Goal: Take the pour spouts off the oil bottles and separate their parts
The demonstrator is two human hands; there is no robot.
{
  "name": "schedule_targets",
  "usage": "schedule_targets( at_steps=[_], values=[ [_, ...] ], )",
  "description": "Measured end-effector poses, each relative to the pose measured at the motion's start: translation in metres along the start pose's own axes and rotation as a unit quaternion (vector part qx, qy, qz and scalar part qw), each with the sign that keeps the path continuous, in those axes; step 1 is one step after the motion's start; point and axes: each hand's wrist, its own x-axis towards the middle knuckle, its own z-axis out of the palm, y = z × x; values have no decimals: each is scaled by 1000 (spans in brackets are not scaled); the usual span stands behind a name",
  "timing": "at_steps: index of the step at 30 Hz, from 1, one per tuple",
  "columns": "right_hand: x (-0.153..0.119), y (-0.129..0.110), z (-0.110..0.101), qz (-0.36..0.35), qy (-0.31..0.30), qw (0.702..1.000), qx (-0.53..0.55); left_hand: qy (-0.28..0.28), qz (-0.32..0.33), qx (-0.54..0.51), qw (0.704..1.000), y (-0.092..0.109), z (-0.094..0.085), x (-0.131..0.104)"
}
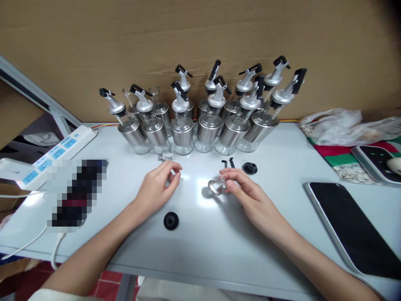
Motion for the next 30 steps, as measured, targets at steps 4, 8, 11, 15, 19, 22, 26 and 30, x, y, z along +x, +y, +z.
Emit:
schedule_targets(
  at_steps=[4,8,11,15,19,22,26,30],
  values=[
    [3,7,-4,-51,29,991,-117,-33,21,3,999,4,2,-1],
    [1,7,-4,-27,-17,991,-133,-31,29,4,999,6,2,-1],
    [0,6,-3,-27,-11,989,-144,-29,34,5,999,5,3,-2],
    [0,5,-3,-32,-15,990,-138,16,35,42,998,2,0,-2],
    [-1,4,-3,-26,-18,991,-132,77,-9,117,990,-7,-6,4],
    [-2,3,-3,-22,-16,992,-127,56,-35,156,986,-13,-8,7],
    [-2,3,-3,-21,-11,993,-118,-2,-34,144,989,-16,-5,7],
    [-2,2,-2,-27,3,993,-114,-11,-36,123,992,-12,-5,6]
  ],
)
